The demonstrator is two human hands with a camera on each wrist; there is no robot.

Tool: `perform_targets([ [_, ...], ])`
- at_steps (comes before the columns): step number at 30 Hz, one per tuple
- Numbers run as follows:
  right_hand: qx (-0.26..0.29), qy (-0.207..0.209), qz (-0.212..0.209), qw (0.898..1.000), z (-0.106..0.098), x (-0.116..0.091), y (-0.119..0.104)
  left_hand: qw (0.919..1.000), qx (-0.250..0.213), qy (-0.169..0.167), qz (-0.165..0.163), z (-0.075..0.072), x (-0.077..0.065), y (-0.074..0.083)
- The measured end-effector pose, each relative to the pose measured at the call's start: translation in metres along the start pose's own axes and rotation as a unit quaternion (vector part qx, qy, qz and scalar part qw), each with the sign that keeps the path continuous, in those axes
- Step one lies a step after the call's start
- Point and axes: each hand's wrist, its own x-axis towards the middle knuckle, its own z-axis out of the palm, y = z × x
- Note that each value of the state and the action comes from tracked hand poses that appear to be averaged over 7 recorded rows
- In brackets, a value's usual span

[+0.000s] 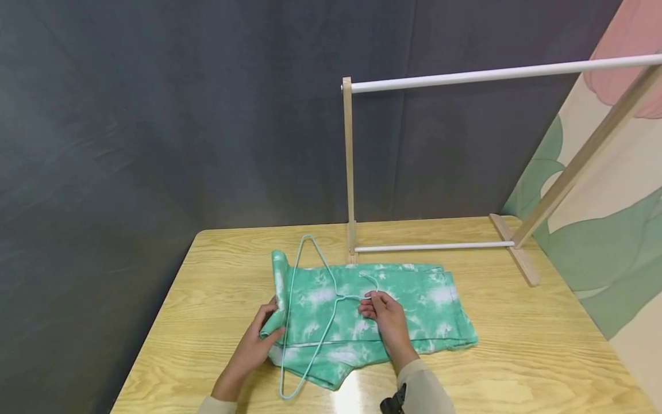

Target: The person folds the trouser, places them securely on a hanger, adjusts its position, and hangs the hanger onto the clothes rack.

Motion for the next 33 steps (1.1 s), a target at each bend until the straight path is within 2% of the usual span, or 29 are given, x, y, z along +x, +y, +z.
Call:
perform_targets([
  [6, -0.008, -0.003, -0.001, 1.000, -0.002, 0.002, 0.001, 0.9977, 0.021, -0.055, 0.034, 0.015, 0.011, 0.014],
  [9, -0.004, -0.005, 0.002, 1.000, -0.002, 0.002, 0.001, 0.9945, 0.052, -0.075, 0.052, 0.021, 0.015, 0.021],
  [13, 0.016, -0.008, -0.003, 1.000, -0.003, 0.001, 0.002, 0.9878, 0.099, -0.097, 0.071, 0.026, 0.018, 0.027],
  [17, 0.045, -0.003, -0.036, 0.998, -0.004, -0.002, 0.004, 0.9811, 0.133, -0.118, 0.076, 0.031, 0.020, 0.026],
  [20, 0.067, 0.001, -0.062, 0.996, -0.006, -0.004, 0.006, 0.9702, 0.178, -0.145, 0.078, 0.035, 0.021, 0.025],
  [24, 0.086, -0.009, -0.077, 0.993, -0.006, -0.005, 0.008, 0.9495, 0.239, -0.191, 0.071, 0.037, 0.021, 0.023],
  [26, 0.087, -0.015, -0.080, 0.993, -0.006, -0.006, 0.009, 0.9435, 0.248, -0.211, 0.059, 0.037, 0.021, 0.023],
  [30, 0.098, -0.016, -0.085, 0.991, -0.005, -0.007, 0.010, 0.9421, 0.236, -0.237, 0.027, 0.036, 0.022, 0.024],
  [33, 0.105, -0.016, -0.094, 0.990, -0.006, -0.008, 0.010, 0.9409, 0.235, -0.244, 0.017, 0.036, 0.023, 0.025],
])
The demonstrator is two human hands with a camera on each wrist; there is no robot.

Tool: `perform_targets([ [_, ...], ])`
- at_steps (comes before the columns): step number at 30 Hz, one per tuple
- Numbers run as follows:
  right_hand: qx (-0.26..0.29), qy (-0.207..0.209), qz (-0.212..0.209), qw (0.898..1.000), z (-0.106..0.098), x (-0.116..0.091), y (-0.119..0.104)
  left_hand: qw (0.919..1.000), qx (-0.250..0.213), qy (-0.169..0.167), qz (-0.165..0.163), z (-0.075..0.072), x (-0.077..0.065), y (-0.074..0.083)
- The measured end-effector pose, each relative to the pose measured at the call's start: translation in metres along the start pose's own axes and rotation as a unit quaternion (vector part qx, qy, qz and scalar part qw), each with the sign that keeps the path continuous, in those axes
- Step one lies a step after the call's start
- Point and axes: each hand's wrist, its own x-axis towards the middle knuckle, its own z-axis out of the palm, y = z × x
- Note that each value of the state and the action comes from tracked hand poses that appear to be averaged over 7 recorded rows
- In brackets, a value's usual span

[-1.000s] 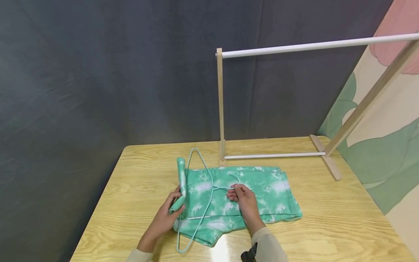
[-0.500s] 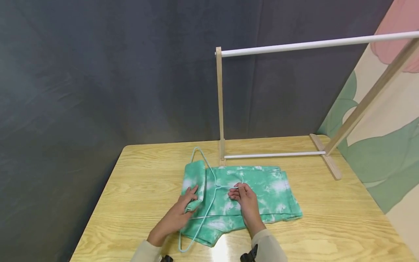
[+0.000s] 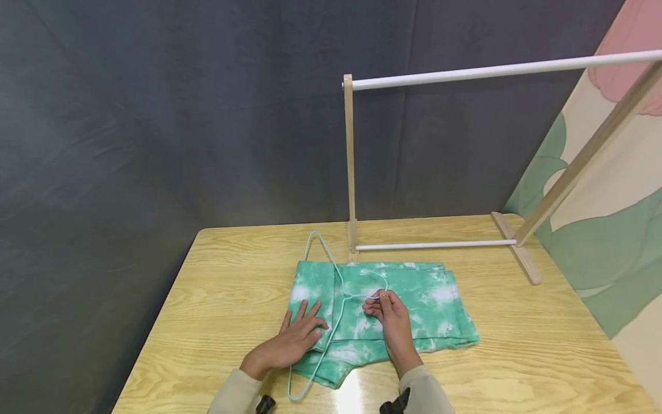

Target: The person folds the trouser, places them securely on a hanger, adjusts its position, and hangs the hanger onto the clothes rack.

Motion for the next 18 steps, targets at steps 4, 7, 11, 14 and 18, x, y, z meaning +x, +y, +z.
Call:
perform_targets([
  [4, 0.002, -0.006, -0.011, 1.000, 0.000, -0.002, -0.001, 0.9997, 0.023, 0.004, 0.005, 0.002, 0.001, -0.001],
  [7, 0.005, -0.014, -0.019, 1.000, -0.001, -0.003, -0.001, 0.9983, 0.056, 0.016, 0.009, 0.005, 0.001, 0.000],
  [11, 0.010, -0.034, -0.030, 0.999, -0.003, -0.004, -0.001, 0.9905, 0.131, 0.042, -0.004, 0.008, 0.002, 0.004],
  [14, 0.009, -0.052, -0.040, 0.998, -0.005, -0.004, 0.001, 0.9808, 0.184, 0.062, -0.019, 0.005, 0.006, 0.009],
  [18, 0.007, -0.071, -0.048, 0.996, -0.007, -0.004, 0.004, 0.9705, 0.228, 0.073, -0.032, -0.006, 0.018, 0.010],
])
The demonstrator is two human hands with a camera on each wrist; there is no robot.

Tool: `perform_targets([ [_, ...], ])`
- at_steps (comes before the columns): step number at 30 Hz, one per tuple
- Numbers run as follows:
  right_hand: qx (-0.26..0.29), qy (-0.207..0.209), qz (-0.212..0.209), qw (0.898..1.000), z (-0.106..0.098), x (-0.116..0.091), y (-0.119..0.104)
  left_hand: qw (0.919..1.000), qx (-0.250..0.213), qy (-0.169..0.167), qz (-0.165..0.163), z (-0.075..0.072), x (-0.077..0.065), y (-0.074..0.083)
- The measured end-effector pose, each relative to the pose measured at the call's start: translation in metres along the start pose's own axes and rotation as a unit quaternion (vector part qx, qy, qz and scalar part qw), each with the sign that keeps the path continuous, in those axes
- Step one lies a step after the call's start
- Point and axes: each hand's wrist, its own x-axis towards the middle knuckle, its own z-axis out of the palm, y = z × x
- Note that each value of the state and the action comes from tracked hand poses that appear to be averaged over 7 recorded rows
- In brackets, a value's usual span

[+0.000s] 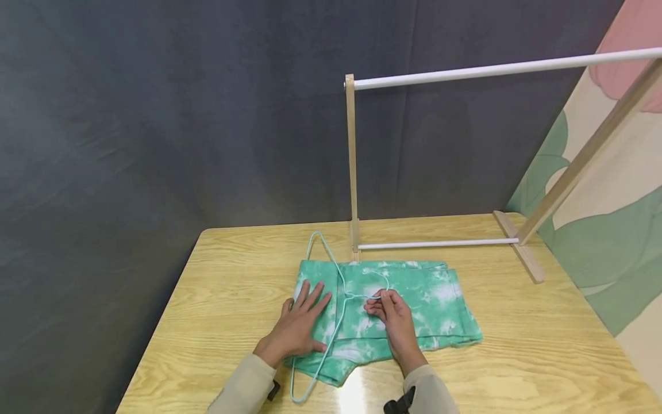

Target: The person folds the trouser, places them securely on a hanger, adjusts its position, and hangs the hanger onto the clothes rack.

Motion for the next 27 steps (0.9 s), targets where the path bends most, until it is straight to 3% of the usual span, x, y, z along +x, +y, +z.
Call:
perform_targets([
  [7, -0.012, 0.000, 0.013, 1.000, -0.002, 0.001, 0.005, 0.9992, -0.008, -0.039, 0.001, -0.007, 0.017, -0.012],
  [13, -0.029, 0.009, 0.025, 0.999, -0.001, 0.001, 0.001, 0.9986, 0.024, -0.047, 0.003, -0.008, 0.024, -0.005],
  [20, -0.020, 0.013, 0.023, 0.999, 0.002, 0.002, 0.000, 0.9949, 0.047, -0.085, 0.029, -0.016, 0.039, -0.006],
  [27, -0.026, 0.012, 0.026, 0.999, -0.001, 0.002, 0.000, 0.9963, 0.026, -0.074, 0.037, -0.011, 0.043, -0.010],
])
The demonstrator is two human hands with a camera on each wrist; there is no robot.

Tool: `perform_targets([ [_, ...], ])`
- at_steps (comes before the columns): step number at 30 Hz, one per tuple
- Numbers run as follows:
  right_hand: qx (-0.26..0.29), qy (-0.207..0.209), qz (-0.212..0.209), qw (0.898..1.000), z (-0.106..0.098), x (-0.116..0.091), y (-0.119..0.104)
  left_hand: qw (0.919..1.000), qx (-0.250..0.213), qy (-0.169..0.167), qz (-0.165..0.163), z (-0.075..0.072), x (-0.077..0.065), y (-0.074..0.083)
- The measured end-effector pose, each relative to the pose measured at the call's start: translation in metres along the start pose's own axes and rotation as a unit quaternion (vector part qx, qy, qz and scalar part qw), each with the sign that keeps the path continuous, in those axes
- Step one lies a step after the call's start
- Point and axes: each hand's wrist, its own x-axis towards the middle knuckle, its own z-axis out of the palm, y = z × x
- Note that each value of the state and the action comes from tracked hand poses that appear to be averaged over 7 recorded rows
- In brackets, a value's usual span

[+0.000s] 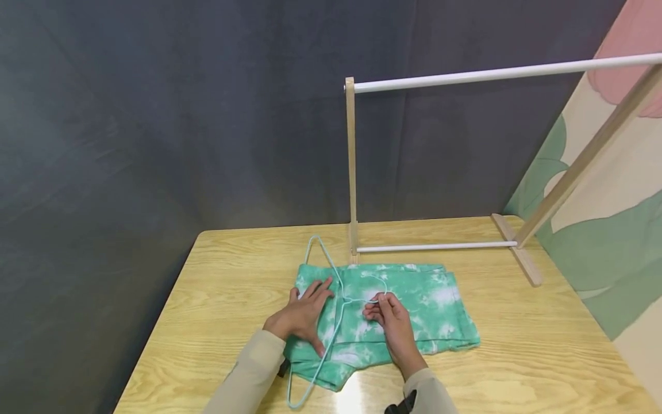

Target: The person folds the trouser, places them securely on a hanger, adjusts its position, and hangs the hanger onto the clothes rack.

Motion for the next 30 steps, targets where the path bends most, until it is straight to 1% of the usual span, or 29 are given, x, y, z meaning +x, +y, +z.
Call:
perform_targets([
  [4, -0.005, 0.004, -0.008, 1.000, -0.003, -0.001, -0.002, 0.9994, -0.006, 0.034, -0.002, 0.004, -0.006, 0.007],
  [8, 0.011, -0.001, -0.006, 1.000, -0.004, -0.002, -0.004, 0.9979, -0.001, 0.065, 0.002, 0.006, -0.022, 0.024],
  [11, 0.034, -0.010, 0.001, 0.999, -0.003, -0.002, -0.005, 0.9943, -0.031, 0.101, 0.009, 0.008, -0.034, 0.039],
  [14, 0.045, -0.020, 0.001, 0.999, -0.003, -0.001, -0.004, 0.9862, -0.069, 0.150, 0.006, 0.011, -0.040, 0.050],
  [15, 0.049, -0.023, -0.002, 0.999, -0.002, -0.001, -0.004, 0.9838, -0.073, 0.164, 0.002, 0.013, -0.041, 0.053],
  [17, 0.055, -0.036, -0.006, 0.998, -0.003, -0.001, -0.004, 0.9805, -0.067, 0.185, -0.007, 0.016, -0.042, 0.057],
  [20, 0.065, -0.045, -0.011, 0.997, -0.004, 0.000, -0.004, 0.9775, -0.044, 0.205, -0.019, 0.021, -0.043, 0.061],
  [23, 0.069, -0.047, -0.013, 0.996, -0.004, 0.000, -0.004, 0.9733, -0.039, 0.225, -0.027, 0.025, -0.042, 0.062],
  [25, 0.068, -0.046, -0.014, 0.997, -0.004, -0.001, -0.004, 0.9699, -0.035, 0.239, -0.027, 0.027, -0.041, 0.061],
  [28, 0.069, -0.051, -0.019, 0.996, -0.004, -0.001, -0.004, 0.9681, -0.035, 0.246, -0.029, 0.028, -0.039, 0.062],
  [30, 0.075, -0.053, -0.022, 0.995, -0.004, -0.001, -0.004, 0.9684, -0.049, 0.243, -0.029, 0.027, -0.035, 0.061],
])
